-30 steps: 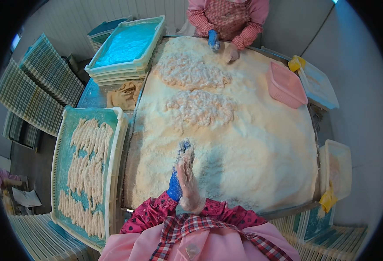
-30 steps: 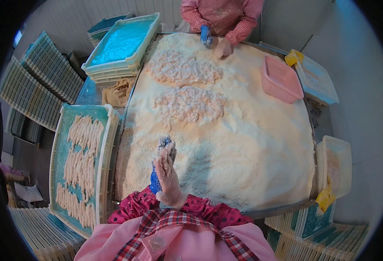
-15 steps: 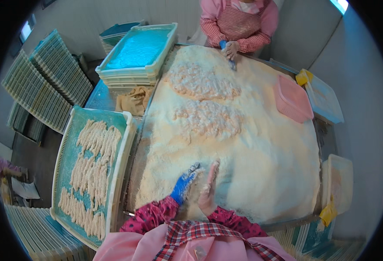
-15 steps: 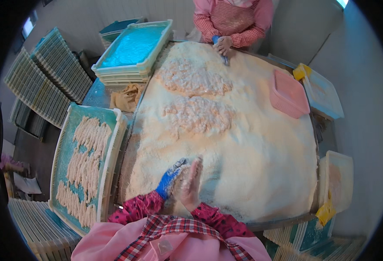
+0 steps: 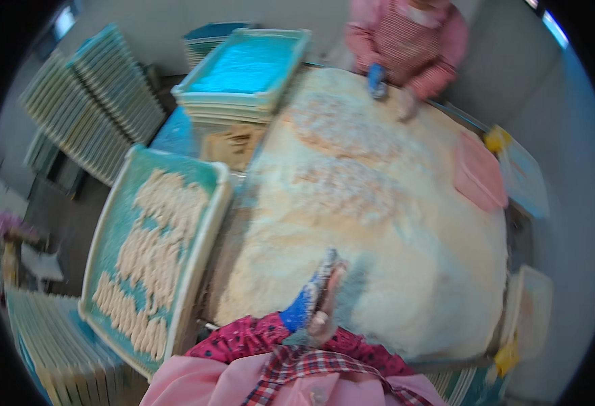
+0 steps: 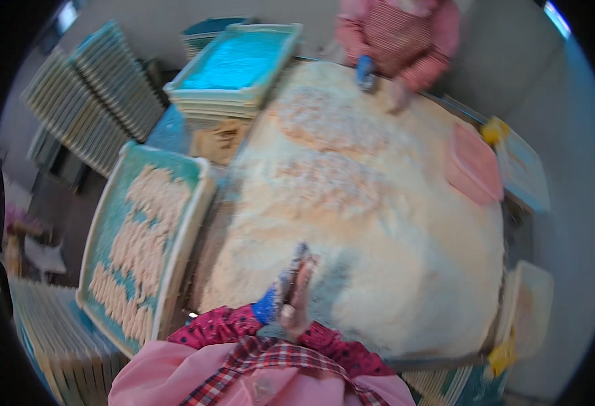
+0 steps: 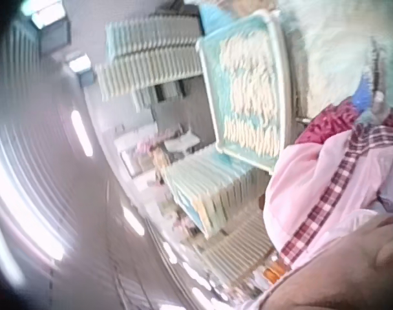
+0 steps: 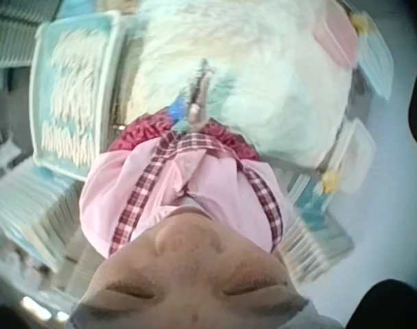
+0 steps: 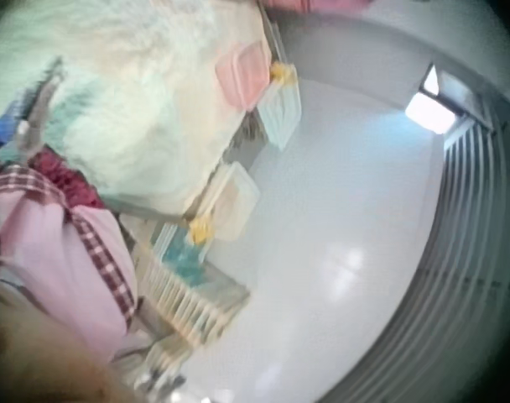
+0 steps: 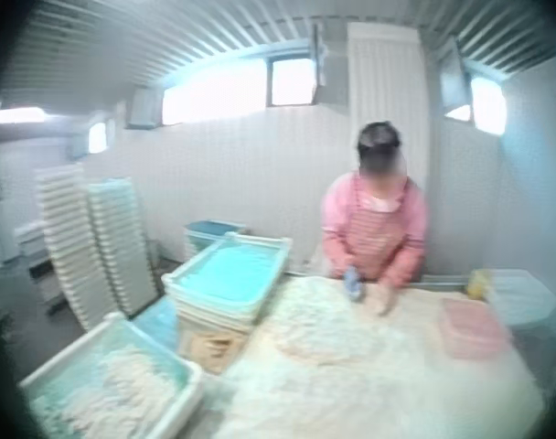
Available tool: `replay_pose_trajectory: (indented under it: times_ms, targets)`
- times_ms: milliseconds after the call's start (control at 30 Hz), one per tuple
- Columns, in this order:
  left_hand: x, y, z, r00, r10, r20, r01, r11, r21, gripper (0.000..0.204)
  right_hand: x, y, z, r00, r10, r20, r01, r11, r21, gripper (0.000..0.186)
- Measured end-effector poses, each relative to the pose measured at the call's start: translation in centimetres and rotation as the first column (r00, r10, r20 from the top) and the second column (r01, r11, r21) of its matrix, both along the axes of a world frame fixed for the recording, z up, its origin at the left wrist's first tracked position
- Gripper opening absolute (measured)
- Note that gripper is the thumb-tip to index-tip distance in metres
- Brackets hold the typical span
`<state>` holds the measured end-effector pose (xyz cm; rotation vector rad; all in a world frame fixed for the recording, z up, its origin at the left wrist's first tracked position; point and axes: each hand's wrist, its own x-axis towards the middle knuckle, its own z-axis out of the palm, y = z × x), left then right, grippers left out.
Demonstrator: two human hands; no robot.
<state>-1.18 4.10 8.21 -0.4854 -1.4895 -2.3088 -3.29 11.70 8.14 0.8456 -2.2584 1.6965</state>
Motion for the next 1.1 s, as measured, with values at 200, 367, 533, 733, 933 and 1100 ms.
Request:
replay_pose_trajectory:
  times_ms: [200, 367, 533, 733, 933, 1100]
  targets:
    - [-1.2, -2.1, -1.2, 0.974, -0.051, 0.222, 0.102, 0.969, -0.225, 0.072, -0.7, -0.9, 0.1, 0.984, 0.026, -0.173, -0.034, 0.999, -0.039, 0.077]
    - [-1.2, -4.2, -5.2, 0.642, -0.275, 0.716, 0.022, 0.940, 0.341, 0.048, -4.5, -0.6, 0.0, 0.986, 0.159, -0.045, -0.139, 0.947, 0.290, 0.078]
    - [1.6, -8.3, -1.4, 0.448, -0.773, 0.450, -0.237, 0.382, 0.893, 0.041, -20.8, 3.4, -0.8, 0.954, -0.176, -0.243, 0.278, 0.823, 0.496, 0.035]
    - [-2.9, -22.7, 5.3, 0.729, -0.165, 0.664, -0.195, 0.880, 0.433, 0.049, -31.7, 5.5, -5.4, 0.976, -0.206, -0.075, 0.209, 0.775, 0.596, 0.031]
    - [-4.3, -48.0, 5.5, 0.310, 0.828, 0.468, -0.852, 0.460, -0.251, 0.040, -31.0, 2.8, -3.8, 0.963, -0.267, 0.034, 0.197, 0.783, 0.590, 0.018]
    - [-1.2, -57.1, -0.4, 0.162, 0.943, 0.292, -0.622, 0.327, -0.711, 0.040, -32.2, 3.0, -5.5, 0.970, -0.243, -0.034, 0.222, 0.811, 0.542, 0.016]
